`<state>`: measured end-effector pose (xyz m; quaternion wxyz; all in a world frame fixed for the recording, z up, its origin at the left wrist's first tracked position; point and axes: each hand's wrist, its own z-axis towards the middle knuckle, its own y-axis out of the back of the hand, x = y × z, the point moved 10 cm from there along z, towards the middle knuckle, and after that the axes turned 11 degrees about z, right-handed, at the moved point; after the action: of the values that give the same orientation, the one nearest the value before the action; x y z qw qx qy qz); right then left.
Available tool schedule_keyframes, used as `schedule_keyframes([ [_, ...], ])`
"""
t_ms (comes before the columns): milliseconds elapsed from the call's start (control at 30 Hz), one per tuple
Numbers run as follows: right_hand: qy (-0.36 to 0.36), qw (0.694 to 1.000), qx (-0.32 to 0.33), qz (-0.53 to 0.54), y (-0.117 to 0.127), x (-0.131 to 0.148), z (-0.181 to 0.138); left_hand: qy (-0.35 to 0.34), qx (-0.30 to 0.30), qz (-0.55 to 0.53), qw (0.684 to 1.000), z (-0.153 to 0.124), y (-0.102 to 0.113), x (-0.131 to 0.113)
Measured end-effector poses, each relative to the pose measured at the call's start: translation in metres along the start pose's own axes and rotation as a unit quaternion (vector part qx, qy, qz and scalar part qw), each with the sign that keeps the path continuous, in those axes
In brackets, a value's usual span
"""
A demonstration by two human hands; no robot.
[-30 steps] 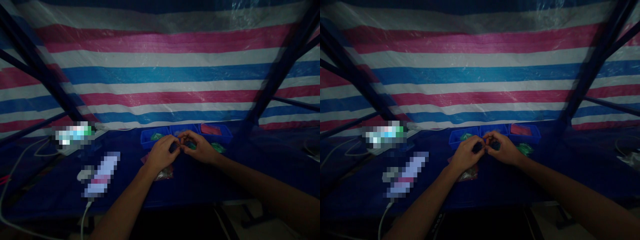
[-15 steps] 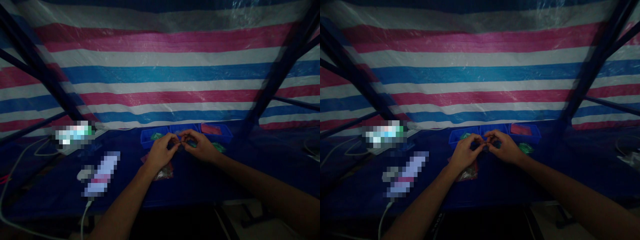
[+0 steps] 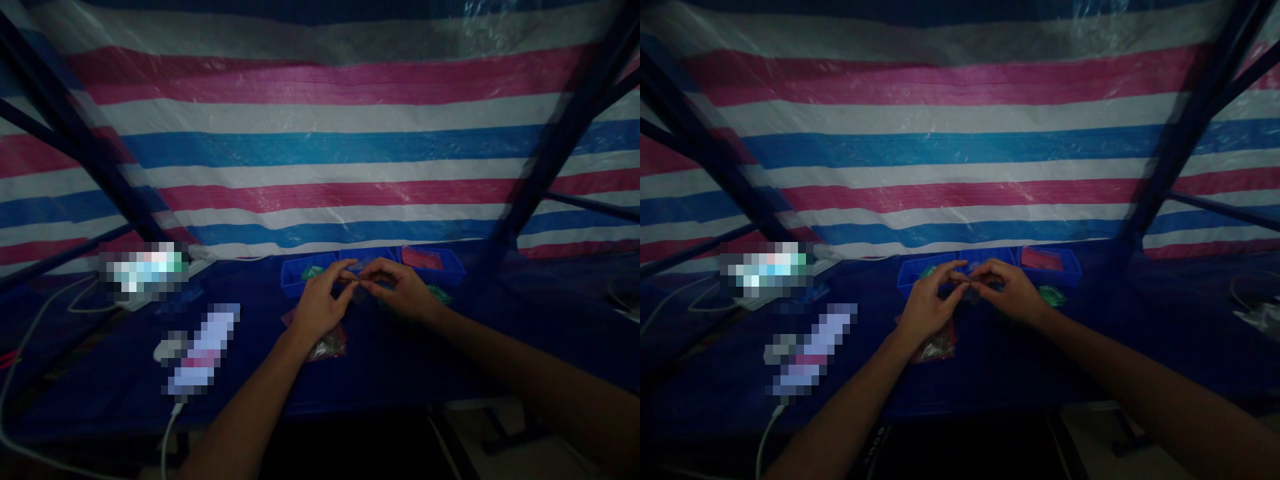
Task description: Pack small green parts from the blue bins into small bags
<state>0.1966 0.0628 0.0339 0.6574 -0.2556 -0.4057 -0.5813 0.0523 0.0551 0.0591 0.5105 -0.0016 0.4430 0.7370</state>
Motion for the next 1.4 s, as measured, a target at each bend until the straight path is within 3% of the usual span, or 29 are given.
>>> schedule_keyframes([
  [267, -0.011, 0.999, 0.028, 0.028, -0.004, -0.003, 0.000, 0.027, -0.040, 0.032, 0.998, 0.001, 0.009, 0.002],
  [433, -0.013, 1.000, 0.013, 0.007, 0.000, -0.006, -0.001, -0.007, -0.026, 0.062, 0.998, 0.002, 0.006, -0.004],
  [600, 0.043, 0.996, 0.006, -0.074, 0.003, 0.010, 0.001, -0.052, -0.046, 0.109, 0.992, 0.001, 0.009, -0.010],
  [733, 0.085, 0.988, 0.005, -0.128, 0.004, 0.021, 0.001, -0.034, -0.033, 0.096, 0.994, 0.001, 0.008, -0.005],
  [867, 0.079, 0.983, -0.037, -0.161, 0.014, 0.021, 0.001, -0.017, -0.008, 0.090, 0.996, 0.000, 0.004, -0.004],
  [1000, 0.052, 0.987, -0.047, -0.144, 0.016, 0.016, 0.000, -0.034, 0.013, 0.066, 0.997, -0.001, -0.001, -0.011],
  [1167, 0.070, 0.990, -0.039, -0.118, 0.012, 0.021, -0.001, -0.035, 0.024, 0.037, 0.998, -0.001, -0.001, -0.017],
  [1300, 0.086, 0.990, -0.016, -0.113, 0.004, 0.028, -0.002, 0.006, -0.003, 0.030, 1.000, 0.001, 0.003, -0.004],
  [1400, 0.070, 0.995, -0.001, -0.072, 0.001, 0.028, -0.002, -0.004, -0.017, 0.045, 0.999, 0.002, 0.002, -0.002],
])
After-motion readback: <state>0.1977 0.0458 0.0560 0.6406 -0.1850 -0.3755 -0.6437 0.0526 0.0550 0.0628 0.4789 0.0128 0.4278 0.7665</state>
